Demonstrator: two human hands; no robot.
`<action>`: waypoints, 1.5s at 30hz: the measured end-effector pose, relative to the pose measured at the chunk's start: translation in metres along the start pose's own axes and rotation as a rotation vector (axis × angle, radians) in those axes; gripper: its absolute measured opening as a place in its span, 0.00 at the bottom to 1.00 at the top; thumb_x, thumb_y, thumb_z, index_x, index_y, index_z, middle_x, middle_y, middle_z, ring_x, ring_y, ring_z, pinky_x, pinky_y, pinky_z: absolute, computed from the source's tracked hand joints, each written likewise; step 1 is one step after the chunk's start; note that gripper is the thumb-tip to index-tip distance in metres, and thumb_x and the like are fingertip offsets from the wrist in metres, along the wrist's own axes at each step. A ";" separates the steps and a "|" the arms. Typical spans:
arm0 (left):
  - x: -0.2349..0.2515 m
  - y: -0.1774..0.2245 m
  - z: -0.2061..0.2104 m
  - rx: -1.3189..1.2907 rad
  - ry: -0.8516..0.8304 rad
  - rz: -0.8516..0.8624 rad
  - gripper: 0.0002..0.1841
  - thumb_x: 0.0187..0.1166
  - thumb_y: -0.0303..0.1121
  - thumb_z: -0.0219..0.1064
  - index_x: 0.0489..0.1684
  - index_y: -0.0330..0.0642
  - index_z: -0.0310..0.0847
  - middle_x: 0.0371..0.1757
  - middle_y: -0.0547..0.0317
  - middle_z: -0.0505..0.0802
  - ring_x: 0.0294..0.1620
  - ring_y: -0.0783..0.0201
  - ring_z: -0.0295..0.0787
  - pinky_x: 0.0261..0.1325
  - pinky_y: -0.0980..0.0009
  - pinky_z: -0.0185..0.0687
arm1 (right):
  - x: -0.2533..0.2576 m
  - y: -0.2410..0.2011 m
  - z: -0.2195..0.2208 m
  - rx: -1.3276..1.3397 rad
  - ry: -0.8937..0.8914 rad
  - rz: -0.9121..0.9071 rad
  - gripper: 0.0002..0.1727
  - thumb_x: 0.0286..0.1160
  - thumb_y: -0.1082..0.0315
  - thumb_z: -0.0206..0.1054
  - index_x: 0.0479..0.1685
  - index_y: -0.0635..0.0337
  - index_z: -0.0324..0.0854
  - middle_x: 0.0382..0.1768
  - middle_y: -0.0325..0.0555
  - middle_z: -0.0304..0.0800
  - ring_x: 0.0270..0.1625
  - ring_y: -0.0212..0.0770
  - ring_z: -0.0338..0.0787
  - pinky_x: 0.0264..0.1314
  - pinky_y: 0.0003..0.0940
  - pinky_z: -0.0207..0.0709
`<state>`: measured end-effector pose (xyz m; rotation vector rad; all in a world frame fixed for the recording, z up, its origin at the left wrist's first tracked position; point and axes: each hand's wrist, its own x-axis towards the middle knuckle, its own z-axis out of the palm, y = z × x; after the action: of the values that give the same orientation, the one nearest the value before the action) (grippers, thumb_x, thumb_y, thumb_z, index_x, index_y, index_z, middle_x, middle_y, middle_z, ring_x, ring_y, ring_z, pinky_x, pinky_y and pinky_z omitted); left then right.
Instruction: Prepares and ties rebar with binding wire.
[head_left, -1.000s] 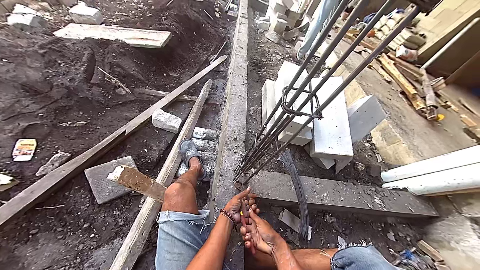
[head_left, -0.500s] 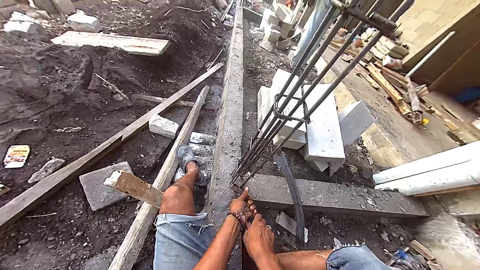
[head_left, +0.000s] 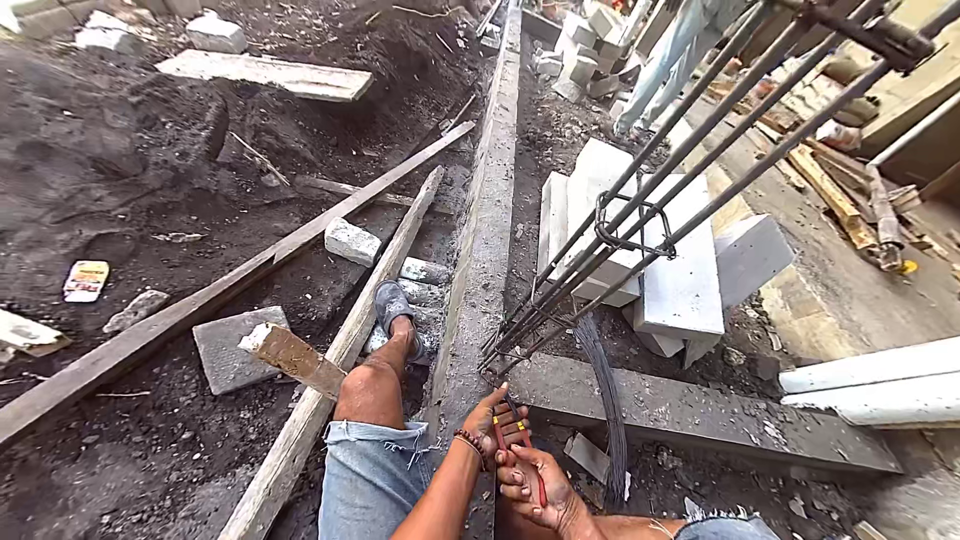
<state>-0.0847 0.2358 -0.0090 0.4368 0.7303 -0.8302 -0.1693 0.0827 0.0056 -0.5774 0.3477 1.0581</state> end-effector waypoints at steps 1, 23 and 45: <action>0.002 0.002 0.001 -0.014 -0.041 0.001 0.30 0.87 0.55 0.60 0.63 0.32 0.76 0.47 0.39 0.94 0.42 0.45 0.95 0.49 0.50 0.91 | -0.003 -0.001 0.003 -0.073 0.060 0.034 0.26 0.85 0.42 0.47 0.52 0.52 0.81 0.25 0.37 0.80 0.20 0.31 0.78 0.18 0.24 0.70; -0.027 0.011 0.009 0.215 -0.052 -0.092 0.31 0.85 0.60 0.60 0.61 0.35 0.80 0.45 0.42 0.95 0.39 0.47 0.95 0.42 0.53 0.92 | -0.019 0.001 0.056 -0.192 0.456 -0.032 0.36 0.93 0.37 0.35 0.65 0.58 0.78 0.33 0.50 0.89 0.23 0.39 0.85 0.24 0.31 0.81; 0.001 0.030 -0.002 1.199 0.350 0.538 0.28 0.92 0.47 0.52 0.81 0.33 0.70 0.72 0.35 0.84 0.74 0.43 0.81 0.77 0.43 0.72 | -0.062 0.023 0.077 -0.485 0.686 -0.359 0.31 0.95 0.60 0.47 0.96 0.40 0.50 0.80 0.55 0.77 0.62 0.56 0.92 0.65 0.52 0.88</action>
<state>-0.0609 0.2547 -0.0088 1.8016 0.3133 -0.5994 -0.2187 0.0927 0.0937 -1.3927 0.5604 0.5634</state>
